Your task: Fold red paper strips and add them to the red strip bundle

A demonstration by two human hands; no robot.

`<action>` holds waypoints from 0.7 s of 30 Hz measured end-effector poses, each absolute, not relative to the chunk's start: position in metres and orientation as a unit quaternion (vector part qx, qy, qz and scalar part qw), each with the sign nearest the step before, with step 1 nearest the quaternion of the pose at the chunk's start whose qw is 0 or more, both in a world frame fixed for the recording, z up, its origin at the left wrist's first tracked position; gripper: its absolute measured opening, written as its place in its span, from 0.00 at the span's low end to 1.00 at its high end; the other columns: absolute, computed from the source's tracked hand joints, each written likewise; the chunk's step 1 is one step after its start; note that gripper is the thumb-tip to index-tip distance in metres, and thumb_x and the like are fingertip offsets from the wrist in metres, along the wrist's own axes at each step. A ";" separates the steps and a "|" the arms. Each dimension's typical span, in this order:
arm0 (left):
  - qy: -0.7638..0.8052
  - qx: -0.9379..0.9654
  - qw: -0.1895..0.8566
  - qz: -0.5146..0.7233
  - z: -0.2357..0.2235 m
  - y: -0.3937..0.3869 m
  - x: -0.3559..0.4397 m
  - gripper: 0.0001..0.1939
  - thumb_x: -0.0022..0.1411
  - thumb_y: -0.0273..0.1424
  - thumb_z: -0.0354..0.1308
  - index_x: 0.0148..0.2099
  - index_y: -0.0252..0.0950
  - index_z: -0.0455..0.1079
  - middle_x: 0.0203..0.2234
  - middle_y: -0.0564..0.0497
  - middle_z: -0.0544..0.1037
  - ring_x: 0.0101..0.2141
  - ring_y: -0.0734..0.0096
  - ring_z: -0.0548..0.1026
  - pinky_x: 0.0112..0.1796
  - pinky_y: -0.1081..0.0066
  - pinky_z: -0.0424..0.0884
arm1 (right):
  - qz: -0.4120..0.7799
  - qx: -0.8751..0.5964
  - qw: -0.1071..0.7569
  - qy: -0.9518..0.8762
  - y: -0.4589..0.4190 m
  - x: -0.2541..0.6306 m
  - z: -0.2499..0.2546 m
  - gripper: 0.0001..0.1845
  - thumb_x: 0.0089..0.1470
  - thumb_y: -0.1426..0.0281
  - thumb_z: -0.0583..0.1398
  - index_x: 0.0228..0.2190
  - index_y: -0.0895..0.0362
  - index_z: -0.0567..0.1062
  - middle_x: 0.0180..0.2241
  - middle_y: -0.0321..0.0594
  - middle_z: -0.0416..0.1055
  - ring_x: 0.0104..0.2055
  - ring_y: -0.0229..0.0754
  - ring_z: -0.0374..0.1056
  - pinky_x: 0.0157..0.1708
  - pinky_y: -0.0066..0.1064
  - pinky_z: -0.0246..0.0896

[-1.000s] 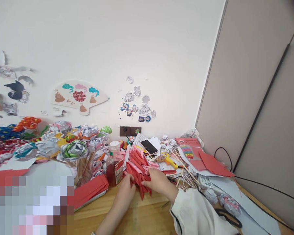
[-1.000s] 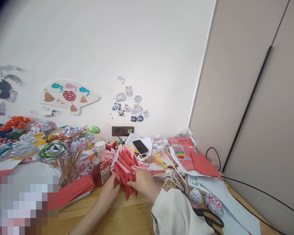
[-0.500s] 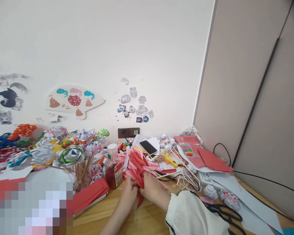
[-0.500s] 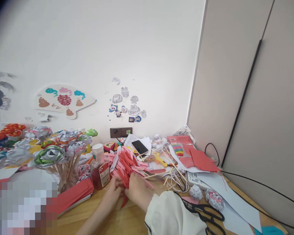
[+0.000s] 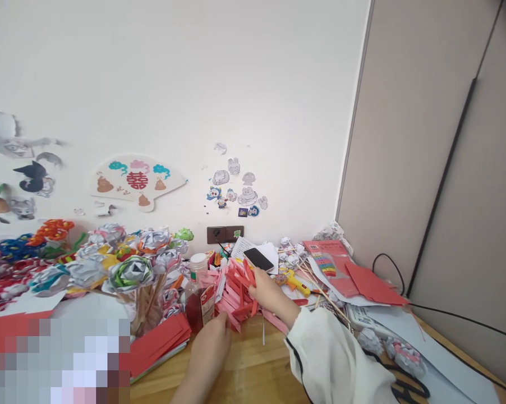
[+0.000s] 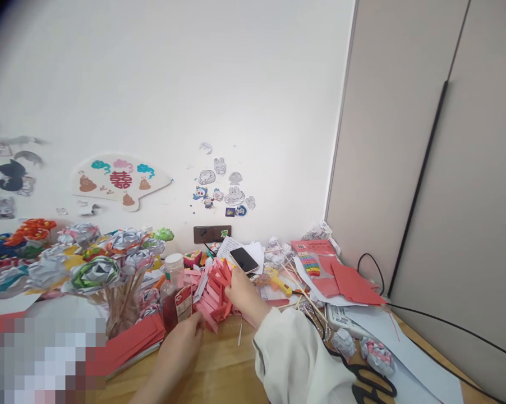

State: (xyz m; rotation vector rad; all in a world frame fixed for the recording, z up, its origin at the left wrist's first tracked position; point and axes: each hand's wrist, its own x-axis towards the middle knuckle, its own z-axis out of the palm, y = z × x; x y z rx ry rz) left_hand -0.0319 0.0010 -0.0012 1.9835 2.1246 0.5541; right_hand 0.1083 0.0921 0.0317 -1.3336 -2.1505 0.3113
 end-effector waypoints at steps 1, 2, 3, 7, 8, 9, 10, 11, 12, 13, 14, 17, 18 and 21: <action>0.715 0.669 0.091 0.184 -0.003 0.001 -0.031 0.11 0.60 0.24 0.43 0.33 0.37 0.66 0.30 0.44 0.78 0.33 0.62 0.76 0.28 0.71 0.61 | 0.117 -0.494 0.296 -0.809 0.101 0.104 0.039 0.15 0.49 0.77 0.53 0.41 0.61 0.67 0.40 0.47 0.68 0.42 0.44 0.66 0.41 0.31 0.58; 0.715 0.670 0.088 0.179 -0.004 0.001 -0.031 0.11 0.59 0.23 0.43 0.33 0.37 0.67 0.30 0.43 0.79 0.33 0.62 0.76 0.28 0.71 0.61 | 0.118 -0.487 0.298 -0.812 0.109 0.100 0.046 0.14 0.49 0.75 0.54 0.40 0.61 0.66 0.40 0.47 0.69 0.41 0.44 0.66 0.40 0.31 0.59; 0.715 0.672 0.085 0.175 -0.005 0.002 -0.031 0.11 0.59 0.23 0.44 0.33 0.36 0.67 0.31 0.44 0.79 0.33 0.63 0.76 0.28 0.71 0.61 | 0.119 -0.477 0.300 -0.818 0.117 0.096 0.051 0.14 0.50 0.73 0.55 0.41 0.61 0.66 0.40 0.48 0.69 0.41 0.44 0.66 0.40 0.31 0.59; 0.710 0.677 0.060 0.182 -0.007 0.004 -0.034 0.12 0.59 0.22 0.43 0.32 0.36 0.67 0.29 0.45 0.79 0.32 0.63 0.76 0.28 0.71 0.61 | 0.110 -0.443 0.297 -0.839 0.130 0.085 0.056 0.18 0.45 0.67 0.63 0.39 0.60 0.69 0.41 0.48 0.70 0.44 0.49 0.66 0.43 0.34 0.58; 0.709 0.678 0.053 0.187 -0.006 0.004 -0.035 0.12 0.59 0.23 0.43 0.31 0.37 0.67 0.28 0.45 0.79 0.31 0.63 0.76 0.27 0.72 0.61 | 0.104 -0.441 0.301 -0.839 0.128 0.085 0.055 0.16 0.46 0.68 0.63 0.39 0.60 0.69 0.41 0.49 0.70 0.45 0.50 0.65 0.45 0.36 0.57; 0.707 0.678 0.044 0.195 -0.006 0.003 -0.035 0.13 0.59 0.23 0.43 0.30 0.37 0.67 0.27 0.45 0.78 0.30 0.63 0.76 0.27 0.72 0.61 | 0.097 -0.439 0.310 -0.838 0.125 0.085 0.054 0.14 0.48 0.70 0.61 0.38 0.60 0.70 0.41 0.50 0.70 0.46 0.50 0.64 0.46 0.38 0.56; 0.702 0.680 0.030 0.210 -0.005 0.003 -0.036 0.13 0.59 0.23 0.43 0.29 0.37 0.67 0.26 0.46 0.78 0.29 0.64 0.76 0.26 0.72 0.60 | 0.090 -0.437 0.321 -0.836 0.119 0.086 0.052 0.11 0.50 0.73 0.58 0.39 0.61 0.70 0.42 0.50 0.69 0.47 0.50 0.64 0.47 0.39 0.55; 0.687 0.687 0.007 0.237 -0.005 0.001 -0.035 0.13 0.59 0.22 0.43 0.28 0.37 0.66 0.25 0.47 0.77 0.28 0.65 0.75 0.26 0.73 0.60 | 0.084 -0.431 0.333 -0.835 0.113 0.086 0.051 0.10 0.52 0.75 0.55 0.39 0.61 0.69 0.42 0.51 0.69 0.48 0.49 0.63 0.48 0.39 0.54; 0.657 0.701 -0.026 0.277 -0.005 -0.002 -0.033 0.14 0.58 0.22 0.42 0.27 0.37 0.65 0.23 0.48 0.76 0.26 0.67 0.74 0.26 0.73 0.60 | 0.081 -0.422 0.342 -0.836 0.105 0.086 0.049 0.11 0.54 0.77 0.53 0.39 0.60 0.69 0.42 0.50 0.69 0.48 0.47 0.63 0.49 0.38 0.53; 0.611 0.718 -0.069 0.327 -0.005 -0.006 -0.030 0.14 0.58 0.21 0.42 0.26 0.37 0.64 0.21 0.49 0.74 0.24 0.69 0.72 0.25 0.74 0.60 | 0.081 -0.408 0.348 -0.840 0.097 0.084 0.047 0.12 0.54 0.78 0.51 0.40 0.60 0.70 0.42 0.47 0.69 0.48 0.44 0.63 0.49 0.36 0.54; 0.544 0.737 -0.119 0.383 -0.005 -0.011 -0.025 0.15 0.57 0.20 0.41 0.24 0.37 0.63 0.18 0.50 0.72 0.22 0.70 0.70 0.25 0.74 0.60 | 0.085 -0.384 0.346 -0.852 0.089 0.081 0.044 0.12 0.54 0.78 0.51 0.40 0.58 0.70 0.42 0.44 0.70 0.47 0.42 0.64 0.48 0.33 0.55; 0.348 0.769 -0.228 0.485 -0.003 -0.030 -0.006 0.15 0.56 0.18 0.42 0.24 0.37 0.62 0.16 0.51 0.68 0.21 0.72 0.66 0.24 0.74 0.57 | 0.112 -0.231 0.260 -0.931 0.069 0.062 0.029 0.12 0.52 0.78 0.56 0.39 0.56 0.72 0.40 0.38 0.73 0.43 0.37 0.67 0.44 0.26 0.59; 0.311 0.773 -0.250 0.492 -0.002 -0.036 0.000 0.15 0.55 0.17 0.41 0.23 0.37 0.61 0.15 0.52 0.67 0.20 0.72 0.64 0.23 0.73 0.56 | 0.111 -0.166 0.210 -0.957 0.064 0.052 0.022 0.12 0.52 0.77 0.57 0.40 0.57 0.72 0.41 0.39 0.73 0.44 0.38 0.68 0.45 0.26 0.59; 0.256 0.789 -0.300 0.470 0.000 -0.046 0.012 0.14 0.54 0.17 0.41 0.23 0.37 0.59 0.14 0.52 0.65 0.19 0.72 0.61 0.22 0.72 0.53 | 0.091 -0.078 0.177 -0.977 0.052 0.021 0.003 0.20 0.53 0.74 0.59 0.49 0.63 0.67 0.52 0.48 0.65 0.55 0.41 0.60 0.54 0.28 0.52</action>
